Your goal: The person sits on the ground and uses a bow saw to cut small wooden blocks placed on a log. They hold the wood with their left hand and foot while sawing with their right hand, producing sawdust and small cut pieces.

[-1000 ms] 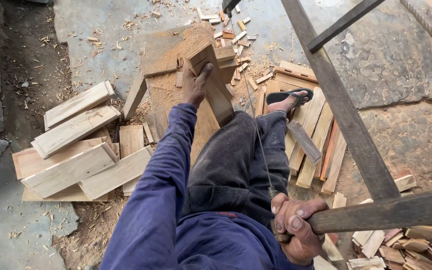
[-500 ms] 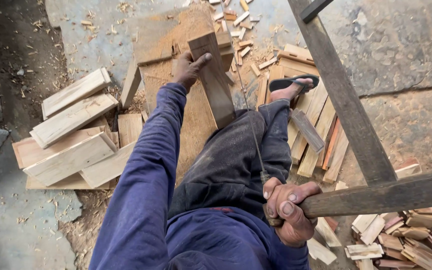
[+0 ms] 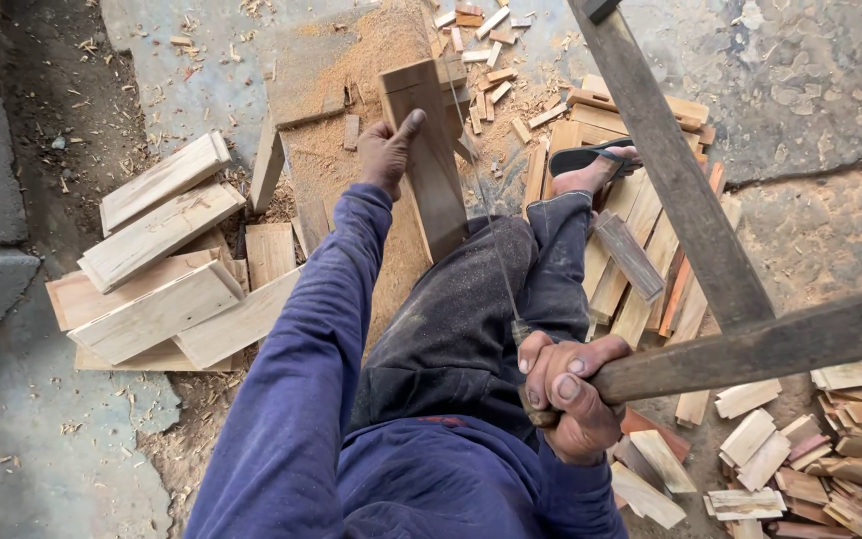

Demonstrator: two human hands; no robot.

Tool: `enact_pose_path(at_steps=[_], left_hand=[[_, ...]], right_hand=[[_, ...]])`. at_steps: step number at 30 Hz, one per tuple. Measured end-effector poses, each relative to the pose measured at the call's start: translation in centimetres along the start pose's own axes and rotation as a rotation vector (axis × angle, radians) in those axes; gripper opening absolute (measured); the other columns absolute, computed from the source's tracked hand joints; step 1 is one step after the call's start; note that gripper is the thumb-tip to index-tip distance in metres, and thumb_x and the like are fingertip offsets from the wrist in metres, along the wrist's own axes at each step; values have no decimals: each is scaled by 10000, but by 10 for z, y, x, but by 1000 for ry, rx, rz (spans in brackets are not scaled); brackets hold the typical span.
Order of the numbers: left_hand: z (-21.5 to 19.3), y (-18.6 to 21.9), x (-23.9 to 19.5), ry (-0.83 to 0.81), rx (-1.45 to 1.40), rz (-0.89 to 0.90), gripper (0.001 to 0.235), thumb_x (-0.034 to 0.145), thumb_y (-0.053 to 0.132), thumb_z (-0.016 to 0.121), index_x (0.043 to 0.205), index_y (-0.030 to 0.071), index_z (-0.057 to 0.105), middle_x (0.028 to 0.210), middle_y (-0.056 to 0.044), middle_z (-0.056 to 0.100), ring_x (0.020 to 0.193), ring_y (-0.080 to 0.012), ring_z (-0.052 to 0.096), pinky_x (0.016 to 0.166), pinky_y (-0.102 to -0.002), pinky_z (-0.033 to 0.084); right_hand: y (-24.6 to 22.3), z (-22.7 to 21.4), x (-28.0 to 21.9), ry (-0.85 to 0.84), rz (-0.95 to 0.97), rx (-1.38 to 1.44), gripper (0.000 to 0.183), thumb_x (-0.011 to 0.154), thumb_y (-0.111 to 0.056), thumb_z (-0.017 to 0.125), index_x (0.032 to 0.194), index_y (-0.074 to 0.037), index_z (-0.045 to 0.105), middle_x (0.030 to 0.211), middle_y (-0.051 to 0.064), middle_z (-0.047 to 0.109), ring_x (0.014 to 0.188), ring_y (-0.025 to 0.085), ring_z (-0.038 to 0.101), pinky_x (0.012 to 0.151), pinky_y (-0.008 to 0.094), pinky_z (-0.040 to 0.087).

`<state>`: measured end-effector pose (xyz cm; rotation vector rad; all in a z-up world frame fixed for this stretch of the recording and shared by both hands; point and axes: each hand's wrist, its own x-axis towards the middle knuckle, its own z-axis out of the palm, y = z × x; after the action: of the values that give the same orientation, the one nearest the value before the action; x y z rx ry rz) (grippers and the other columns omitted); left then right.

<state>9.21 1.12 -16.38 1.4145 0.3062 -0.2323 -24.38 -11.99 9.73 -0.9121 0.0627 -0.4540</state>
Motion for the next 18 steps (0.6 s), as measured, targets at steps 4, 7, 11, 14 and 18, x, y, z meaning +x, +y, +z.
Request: enact_pose_path(at_steps=[4, 7, 11, 14, 18], left_hand=[[1, 3, -3, -58, -11, 2, 547, 692, 593, 911, 700, 103, 668, 625, 71, 537, 564, -74, 433, 491, -274, 380], [2, 29, -19, 43, 287, -124, 682, 715, 661, 862, 779, 15, 656, 777, -78, 586, 690, -161, 527, 611, -350, 477], [7, 60, -27, 312, 877, 514, 800, 704, 516, 870, 1212, 8, 518, 1222, -189, 486, 1165, -292, 431, 1004, -460, 378], [14, 63, -2, 326, 1113, 998, 785, 761, 351, 733, 1403, -10, 459, 1388, -205, 436, 1311, -325, 413, 1102, -491, 319], [23, 79, 4, -50, 1166, 848, 409, 975, 275, 581, 1327, 75, 516, 1285, -158, 503, 1225, -319, 482, 1092, -515, 347]], right_hand=[[7, -1, 14, -14, 3, 25, 211, 923, -90, 714, 1024, -107, 529, 651, 12, 491, 552, 167, 490, 776, 425, 426], [12, -3, 25, -38, 3, 36, 211, 921, -83, 714, 1026, -105, 532, 656, 21, 503, 554, 172, 499, 784, 428, 432], [21, -4, 39, -60, -3, 47, 211, 919, -74, 714, 1026, -106, 536, 661, 32, 523, 558, 178, 511, 788, 434, 444], [27, -5, 46, -59, 2, 65, 205, 924, -73, 716, 1021, -106, 539, 663, 31, 526, 557, 178, 513, 790, 432, 448], [35, -5, 55, -57, 7, 94, 196, 930, -74, 719, 1015, -105, 544, 666, 31, 523, 566, 182, 512, 805, 431, 450]])
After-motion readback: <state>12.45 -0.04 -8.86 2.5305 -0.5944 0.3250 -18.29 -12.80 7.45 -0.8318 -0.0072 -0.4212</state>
